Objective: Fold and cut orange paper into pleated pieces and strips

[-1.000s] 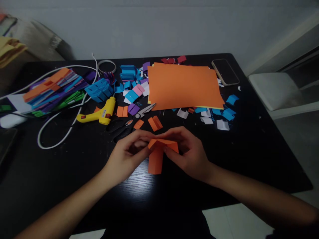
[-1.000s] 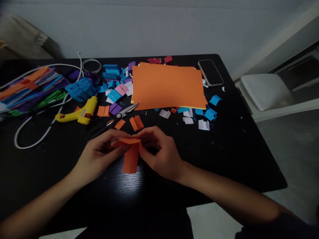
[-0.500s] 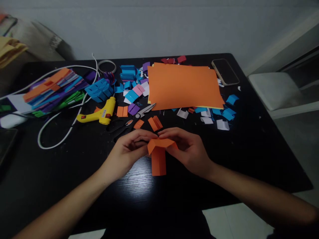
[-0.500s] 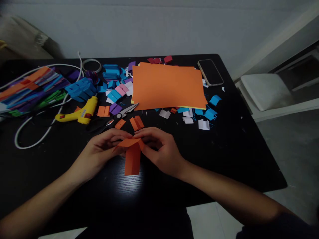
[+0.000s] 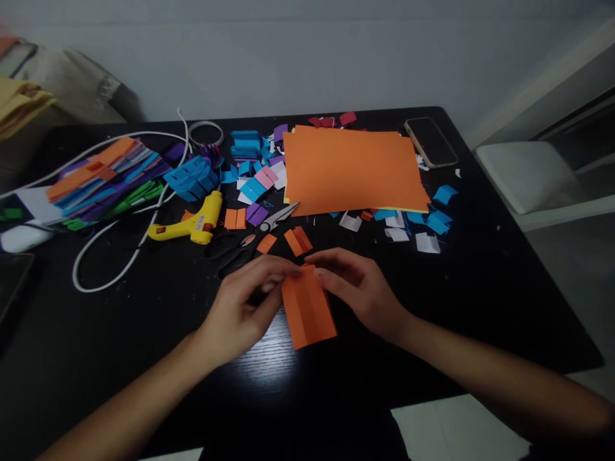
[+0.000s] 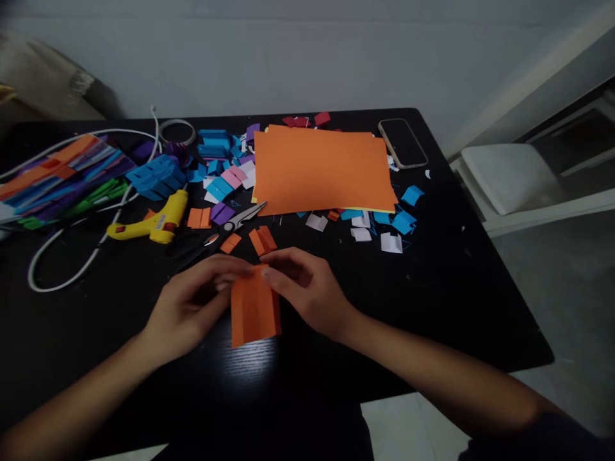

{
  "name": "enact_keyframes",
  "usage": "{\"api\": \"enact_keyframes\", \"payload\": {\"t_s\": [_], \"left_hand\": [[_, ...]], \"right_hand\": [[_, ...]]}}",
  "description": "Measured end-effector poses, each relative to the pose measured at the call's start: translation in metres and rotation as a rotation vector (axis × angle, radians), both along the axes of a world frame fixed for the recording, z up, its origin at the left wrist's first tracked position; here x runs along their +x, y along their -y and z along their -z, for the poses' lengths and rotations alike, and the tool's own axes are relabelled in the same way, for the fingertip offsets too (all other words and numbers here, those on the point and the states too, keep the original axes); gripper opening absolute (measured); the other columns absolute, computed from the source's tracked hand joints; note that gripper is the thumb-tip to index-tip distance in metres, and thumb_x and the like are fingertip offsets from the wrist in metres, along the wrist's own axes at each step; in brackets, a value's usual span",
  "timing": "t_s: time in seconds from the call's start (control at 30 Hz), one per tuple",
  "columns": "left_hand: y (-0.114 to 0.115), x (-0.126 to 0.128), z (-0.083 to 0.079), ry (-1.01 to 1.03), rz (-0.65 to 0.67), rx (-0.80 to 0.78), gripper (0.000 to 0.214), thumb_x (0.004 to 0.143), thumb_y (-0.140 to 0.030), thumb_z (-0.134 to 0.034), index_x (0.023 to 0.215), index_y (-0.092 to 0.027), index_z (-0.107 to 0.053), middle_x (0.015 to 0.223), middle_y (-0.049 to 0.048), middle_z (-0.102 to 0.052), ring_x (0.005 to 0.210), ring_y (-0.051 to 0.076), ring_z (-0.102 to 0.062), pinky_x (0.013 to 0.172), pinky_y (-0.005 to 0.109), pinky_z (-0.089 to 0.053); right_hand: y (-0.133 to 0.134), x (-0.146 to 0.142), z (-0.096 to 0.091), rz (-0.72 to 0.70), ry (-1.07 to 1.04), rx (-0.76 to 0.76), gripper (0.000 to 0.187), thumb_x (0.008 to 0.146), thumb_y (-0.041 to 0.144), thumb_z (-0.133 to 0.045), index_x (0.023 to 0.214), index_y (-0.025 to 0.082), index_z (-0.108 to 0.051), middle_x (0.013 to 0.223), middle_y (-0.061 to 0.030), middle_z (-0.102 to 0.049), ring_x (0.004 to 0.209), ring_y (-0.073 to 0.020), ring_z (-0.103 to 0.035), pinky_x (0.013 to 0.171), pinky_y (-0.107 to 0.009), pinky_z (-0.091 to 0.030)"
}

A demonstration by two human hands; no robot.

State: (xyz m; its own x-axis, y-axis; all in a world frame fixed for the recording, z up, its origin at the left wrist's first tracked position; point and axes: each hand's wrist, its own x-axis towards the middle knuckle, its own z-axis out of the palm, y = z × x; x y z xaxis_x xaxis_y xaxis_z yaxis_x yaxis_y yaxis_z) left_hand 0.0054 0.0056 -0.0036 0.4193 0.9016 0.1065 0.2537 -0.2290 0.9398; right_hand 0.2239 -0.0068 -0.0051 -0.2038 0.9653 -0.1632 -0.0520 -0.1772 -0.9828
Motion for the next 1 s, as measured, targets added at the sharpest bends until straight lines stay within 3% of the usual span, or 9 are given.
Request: {"api": "enact_keyframes", "payload": {"t_s": [0.13, 0.23, 0.33, 0.5, 0.67, 1.0], "left_hand": [[0.001, -0.004, -0.003, -0.047, 0.085, 0.139, 0.033, 0.092, -0.003, -0.055, 0.113, -0.021, -0.072, 0.116, 0.0092, -0.074, 0.105, 0.021, -0.071, 0.082, 0.03, -0.058], [0.004, -0.004, -0.005, 0.058, 0.079, 0.045, 0.032, 0.094, -0.007, -0.055, 0.119, -0.021, -0.069, 0.12, 0.0104, -0.073, 0.106, 0.022, -0.073, 0.085, 0.032, -0.06], [0.009, 0.0, -0.004, 0.111, -0.022, -0.069, 0.032, 0.096, -0.017, -0.064, 0.128, -0.02, -0.062, 0.114, 0.009, -0.074, 0.092, 0.018, -0.074, 0.079, 0.029, -0.062], [0.01, 0.005, -0.001, -0.089, -0.117, 0.037, 0.012, 0.095, -0.026, -0.071, 0.103, -0.017, -0.074, 0.082, 0.0022, -0.076, 0.07, 0.012, -0.07, 0.066, 0.021, -0.056], [0.01, 0.005, -0.002, -0.135, -0.152, 0.115, 0.007, 0.095, -0.024, -0.071, 0.097, -0.018, -0.076, 0.081, 0.0001, -0.077, 0.066, 0.01, -0.069, 0.063, 0.019, -0.054], [0.01, 0.005, -0.003, -0.136, -0.172, 0.099, 0.007, 0.093, -0.026, -0.075, 0.096, -0.02, -0.079, 0.083, -0.0002, -0.079, 0.065, 0.011, -0.07, 0.063, 0.021, -0.054]], "right_hand": [[0.0, -0.003, 0.004, 0.035, -0.011, -0.029, 0.026, 0.082, 0.032, -0.086, 0.105, 0.023, -0.077, 0.103, -0.005, -0.08, 0.098, -0.0194, -0.077, 0.089, -0.033, -0.065], [0.002, -0.004, 0.005, 0.051, -0.018, 0.01, 0.023, 0.081, 0.03, -0.087, 0.101, 0.022, -0.077, 0.1, -0.0041, -0.081, 0.095, -0.0186, -0.078, 0.087, -0.031, -0.066], [0.005, -0.005, 0.002, 0.062, -0.001, 0.041, 0.02, 0.082, 0.03, -0.088, 0.098, 0.023, -0.078, 0.097, -0.0029, -0.081, 0.093, -0.0184, -0.079, 0.085, -0.03, -0.066], [0.007, -0.007, 0.0, 0.05, 0.013, 0.078, 0.016, 0.083, 0.029, -0.085, 0.096, 0.023, -0.078, 0.096, -0.0025, -0.08, 0.092, -0.0185, -0.078, 0.085, -0.031, -0.066], [0.007, -0.007, 0.0, 0.027, 0.005, 0.046, 0.019, 0.084, 0.03, -0.085, 0.101, 0.024, -0.078, 0.099, -0.0026, -0.081, 0.094, -0.0187, -0.079, 0.086, -0.031, -0.066], [0.007, -0.006, -0.002, 0.039, 0.082, 0.115, 0.006, 0.089, 0.029, -0.08, 0.094, 0.026, -0.08, 0.092, 0.0001, -0.081, 0.086, -0.0174, -0.078, 0.078, -0.029, -0.066]]}}
